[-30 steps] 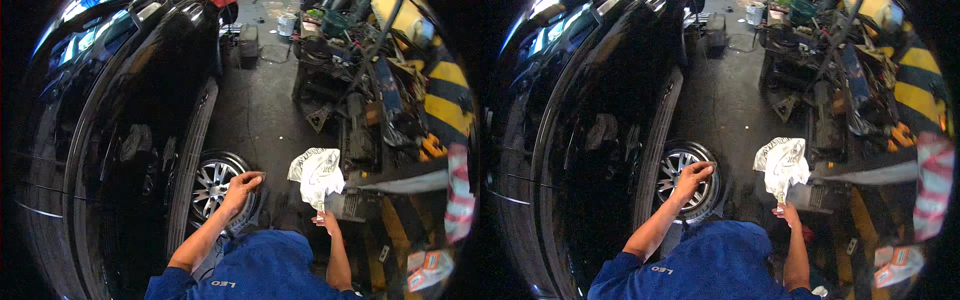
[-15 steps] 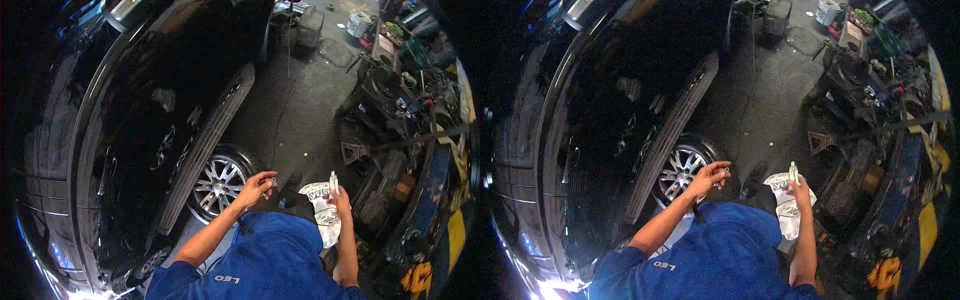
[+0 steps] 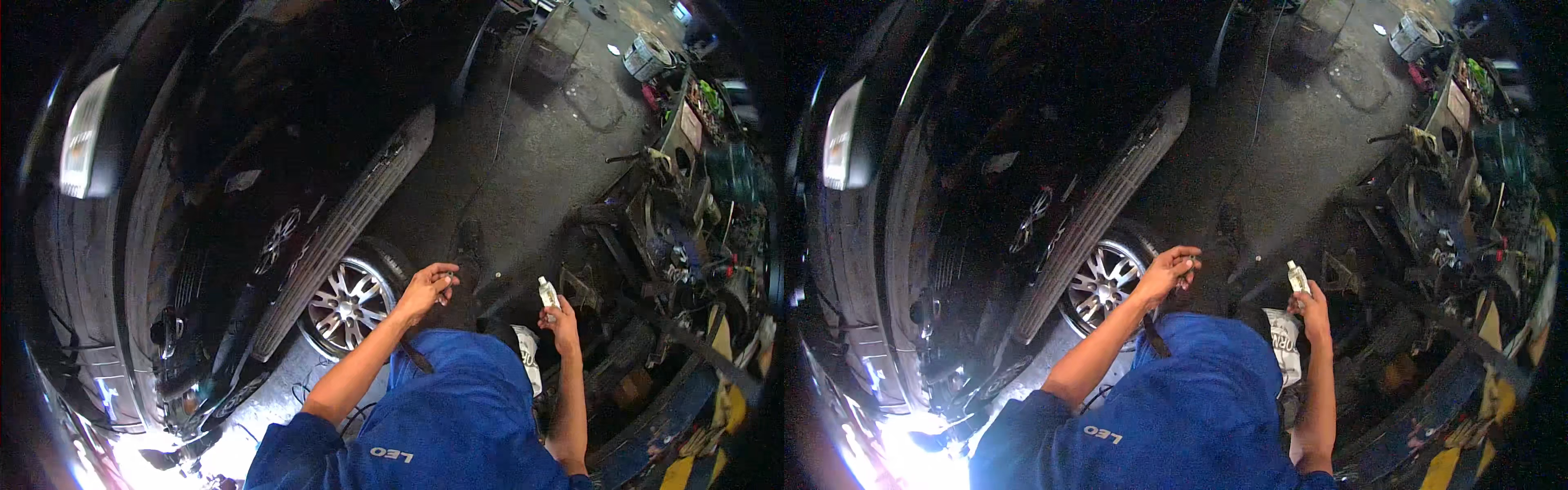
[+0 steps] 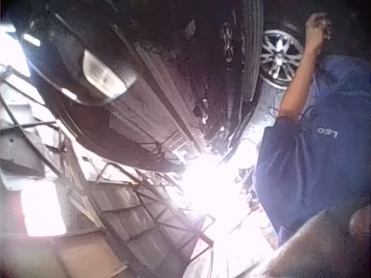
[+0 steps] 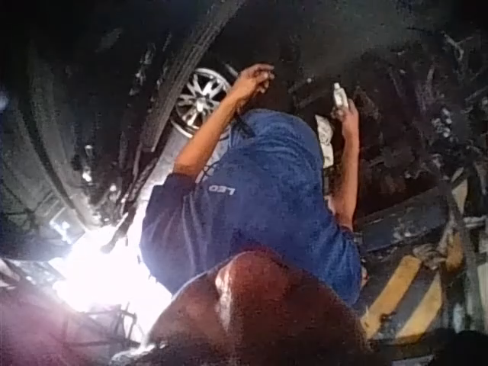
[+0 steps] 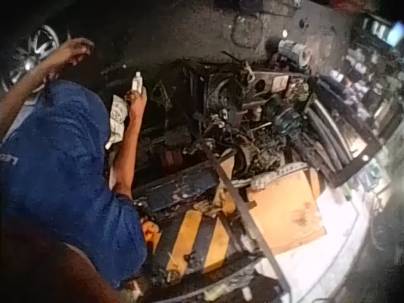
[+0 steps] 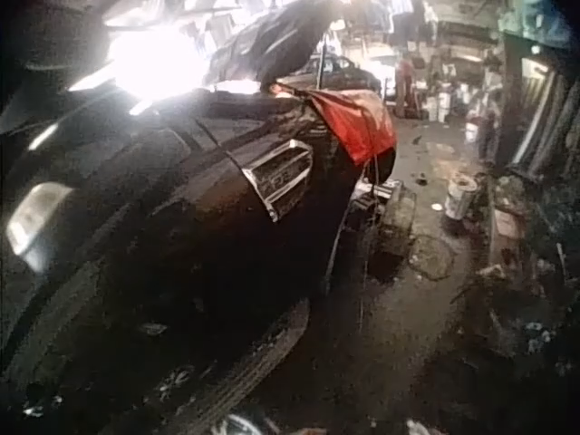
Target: Inspecting and cleaning engine components and tools in an auto repair shop.
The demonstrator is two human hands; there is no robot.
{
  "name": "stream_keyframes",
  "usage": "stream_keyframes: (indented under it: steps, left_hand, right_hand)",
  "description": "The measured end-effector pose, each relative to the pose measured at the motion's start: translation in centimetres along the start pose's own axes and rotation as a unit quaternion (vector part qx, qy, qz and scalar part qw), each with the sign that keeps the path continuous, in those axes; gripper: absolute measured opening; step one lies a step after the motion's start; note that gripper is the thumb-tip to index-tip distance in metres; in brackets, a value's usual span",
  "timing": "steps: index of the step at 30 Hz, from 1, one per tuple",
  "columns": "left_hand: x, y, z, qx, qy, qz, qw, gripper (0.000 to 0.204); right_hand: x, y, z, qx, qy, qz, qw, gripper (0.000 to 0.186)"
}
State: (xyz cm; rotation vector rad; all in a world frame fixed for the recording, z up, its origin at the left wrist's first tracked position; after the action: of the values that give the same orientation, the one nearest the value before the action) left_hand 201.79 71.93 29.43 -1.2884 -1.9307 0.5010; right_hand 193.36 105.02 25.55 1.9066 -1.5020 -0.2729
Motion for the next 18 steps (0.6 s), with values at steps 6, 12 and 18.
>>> stream_keyframes:
  steps: [6, 12, 18]
  left_hand:
    - [-1.8, -4.9, 8.1, -0.024, -0.044, 0.059, 0.997, 0.029]
    - [-7.0, -6.0, 15.5, -0.036, -0.170, 0.174, 0.969, 0.025]
    - [-14.0, -1.9, 25.9, -0.112, -0.255, 0.158, 0.947, 0.026]
  right_hand:
    - [-0.9, 5.9, 3.5, 0.024, -0.013, -0.032, 0.999, 0.033]
    - [-2.9, 8.0, 8.8, 0.036, -0.038, -0.052, 0.997, 0.026]
    - [-11.0, -1.6, 17.8, -0.024, -0.069, -0.458, 0.886, 0.023]
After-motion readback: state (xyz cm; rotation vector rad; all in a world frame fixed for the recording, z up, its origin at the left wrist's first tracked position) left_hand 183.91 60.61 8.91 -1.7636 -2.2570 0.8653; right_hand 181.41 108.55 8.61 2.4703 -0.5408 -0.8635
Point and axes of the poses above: each hand's wrist, its own z-axis towards the middle knuckle, its own x-axis out of the palm, y = z × x, the point moved 7 cm from there along z, towards the middle knuckle, and after that the axes turned 9 degrees about y, right-handed, at the moved point
